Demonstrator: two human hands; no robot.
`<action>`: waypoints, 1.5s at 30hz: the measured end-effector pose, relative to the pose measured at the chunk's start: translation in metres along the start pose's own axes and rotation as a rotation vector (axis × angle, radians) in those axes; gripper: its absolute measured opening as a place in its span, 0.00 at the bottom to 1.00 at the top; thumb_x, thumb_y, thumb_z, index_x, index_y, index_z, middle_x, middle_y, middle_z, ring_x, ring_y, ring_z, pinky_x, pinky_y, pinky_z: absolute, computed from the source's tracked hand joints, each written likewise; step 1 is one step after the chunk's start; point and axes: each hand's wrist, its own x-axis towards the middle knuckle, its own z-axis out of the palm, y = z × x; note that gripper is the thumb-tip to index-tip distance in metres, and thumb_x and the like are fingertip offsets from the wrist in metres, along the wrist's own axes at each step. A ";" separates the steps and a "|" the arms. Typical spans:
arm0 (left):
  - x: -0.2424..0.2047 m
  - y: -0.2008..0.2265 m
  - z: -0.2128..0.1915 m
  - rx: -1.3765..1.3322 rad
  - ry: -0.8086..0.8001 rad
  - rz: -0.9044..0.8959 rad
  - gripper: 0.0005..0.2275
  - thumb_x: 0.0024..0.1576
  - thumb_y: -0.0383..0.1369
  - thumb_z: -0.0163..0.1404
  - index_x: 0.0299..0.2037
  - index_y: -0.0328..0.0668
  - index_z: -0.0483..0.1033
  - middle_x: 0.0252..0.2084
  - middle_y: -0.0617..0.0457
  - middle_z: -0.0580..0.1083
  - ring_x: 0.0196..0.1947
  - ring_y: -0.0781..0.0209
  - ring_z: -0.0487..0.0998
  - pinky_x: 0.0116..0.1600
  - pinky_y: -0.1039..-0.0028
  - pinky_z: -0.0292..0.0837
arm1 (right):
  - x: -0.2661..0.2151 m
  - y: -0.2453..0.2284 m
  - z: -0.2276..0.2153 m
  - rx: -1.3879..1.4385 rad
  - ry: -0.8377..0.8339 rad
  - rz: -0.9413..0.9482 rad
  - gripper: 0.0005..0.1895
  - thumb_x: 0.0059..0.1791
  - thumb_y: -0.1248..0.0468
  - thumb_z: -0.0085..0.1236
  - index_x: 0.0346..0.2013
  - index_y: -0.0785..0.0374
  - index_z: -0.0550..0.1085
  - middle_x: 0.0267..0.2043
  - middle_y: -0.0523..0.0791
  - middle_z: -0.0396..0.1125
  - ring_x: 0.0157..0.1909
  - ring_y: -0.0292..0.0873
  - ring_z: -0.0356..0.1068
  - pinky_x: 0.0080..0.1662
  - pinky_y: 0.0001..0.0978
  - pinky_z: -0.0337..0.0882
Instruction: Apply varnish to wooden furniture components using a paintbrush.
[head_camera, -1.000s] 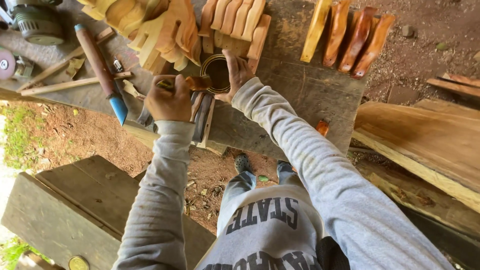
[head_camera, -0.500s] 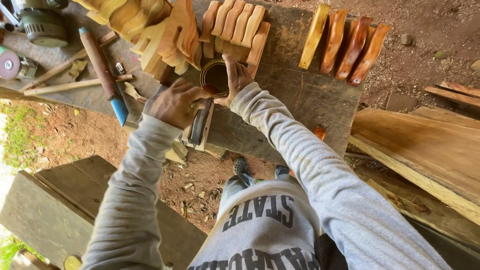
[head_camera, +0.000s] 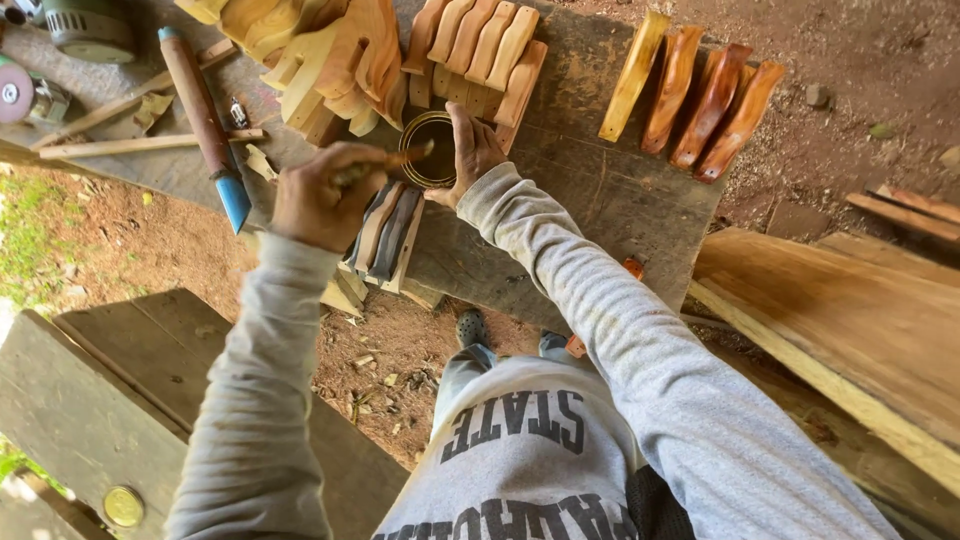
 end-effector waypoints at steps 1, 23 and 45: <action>-0.001 0.002 0.010 -0.001 0.013 -0.011 0.09 0.60 0.31 0.62 0.49 0.60 0.84 0.35 0.57 0.81 0.33 0.56 0.81 0.44 0.68 0.74 | 0.001 0.005 0.004 -0.003 -0.012 -0.012 0.72 0.26 0.51 0.86 0.74 0.56 0.48 0.68 0.54 0.57 0.69 0.56 0.61 0.72 0.45 0.60; -0.307 0.166 0.161 -1.255 0.653 -1.092 0.11 0.61 0.23 0.43 0.49 0.28 0.76 0.38 0.37 0.78 0.31 0.52 0.78 0.32 0.67 0.78 | -0.096 0.029 -0.242 0.049 -0.526 0.272 0.34 0.50 0.43 0.51 0.64 0.60 0.64 0.68 0.55 0.61 0.66 0.56 0.63 0.63 0.53 0.66; -0.285 0.206 0.277 -0.808 0.532 -0.663 0.12 0.54 0.35 0.58 0.48 0.50 0.82 0.34 0.45 0.79 0.35 0.40 0.82 0.43 0.55 0.77 | -0.217 0.154 -0.219 -0.294 -0.498 -0.429 0.19 0.41 0.51 0.73 0.45 0.45 0.80 0.44 0.35 0.76 0.50 0.40 0.73 0.57 0.35 0.67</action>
